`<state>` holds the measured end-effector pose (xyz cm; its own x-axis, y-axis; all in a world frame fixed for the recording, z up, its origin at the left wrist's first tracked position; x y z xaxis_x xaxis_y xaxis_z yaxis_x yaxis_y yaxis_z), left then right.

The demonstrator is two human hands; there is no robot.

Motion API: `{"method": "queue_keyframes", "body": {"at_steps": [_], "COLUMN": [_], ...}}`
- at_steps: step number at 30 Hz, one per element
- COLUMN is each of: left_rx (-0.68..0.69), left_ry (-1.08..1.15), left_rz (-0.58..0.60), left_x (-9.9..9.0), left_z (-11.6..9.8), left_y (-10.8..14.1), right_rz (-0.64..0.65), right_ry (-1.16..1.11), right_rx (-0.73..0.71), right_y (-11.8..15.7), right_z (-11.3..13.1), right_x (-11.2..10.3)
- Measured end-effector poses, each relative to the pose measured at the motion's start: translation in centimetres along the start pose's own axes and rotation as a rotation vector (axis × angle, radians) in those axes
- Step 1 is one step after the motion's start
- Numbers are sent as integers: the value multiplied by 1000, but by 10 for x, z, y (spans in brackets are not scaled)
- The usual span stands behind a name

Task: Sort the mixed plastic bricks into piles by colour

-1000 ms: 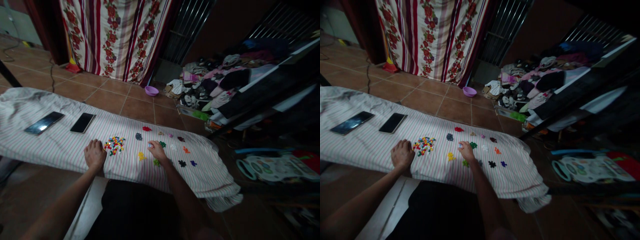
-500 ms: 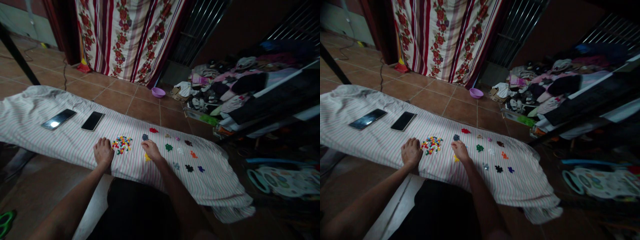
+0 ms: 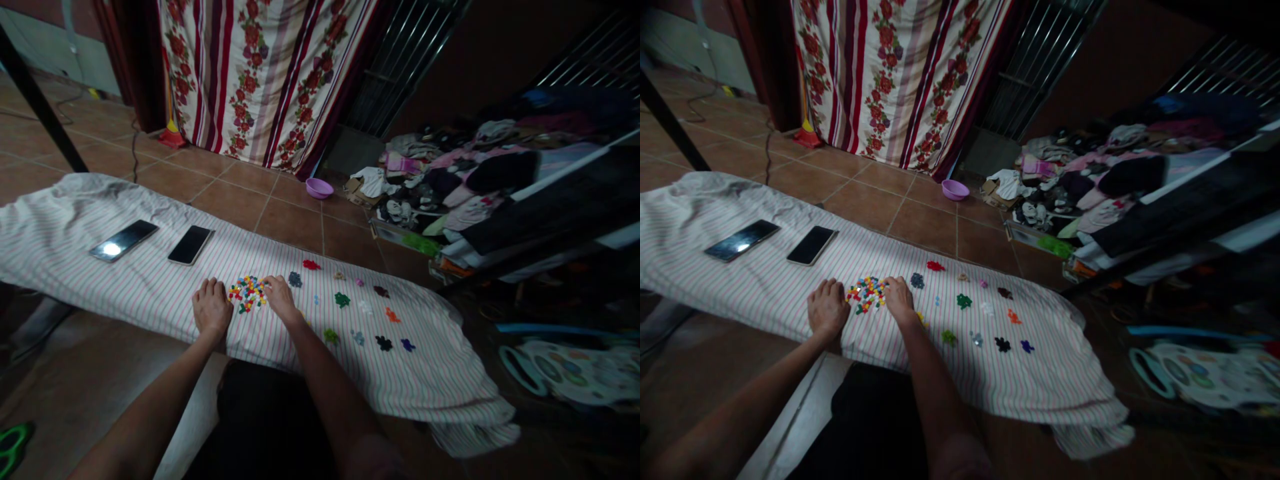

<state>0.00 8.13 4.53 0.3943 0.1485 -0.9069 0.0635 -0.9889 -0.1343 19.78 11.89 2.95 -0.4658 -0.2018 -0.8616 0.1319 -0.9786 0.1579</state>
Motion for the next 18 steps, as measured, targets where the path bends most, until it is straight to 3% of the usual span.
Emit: {"method": "queue_keyframes", "body": {"at_steps": [6,12,18], "left_rx": [10,16,17], "left_ry": [-13,-15,-13], "left_rz": [-28,-45,-61], "left_x": [0,-1,-1], "left_z": [0,0,0], "left_y": [1,2,2], "right_rz": [23,178,176], "right_ry": [20,96,130], "right_rx": [74,213,146], "right_y": [4,-5,-8], "right_z": [-1,-2,2], "right_x": [-1,4,6]}}
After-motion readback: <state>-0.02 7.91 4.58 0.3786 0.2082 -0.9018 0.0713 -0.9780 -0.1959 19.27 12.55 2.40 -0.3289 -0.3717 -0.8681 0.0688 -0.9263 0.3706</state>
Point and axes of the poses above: each hand's wrist, its own y-axis away from the middle knuckle, its own x-axis out of the palm, z = x × y, the point moved 10 cm from there along -y, towards the middle knuckle, and after that the axes turned 13 degrees about z, right-handed, at the moved point
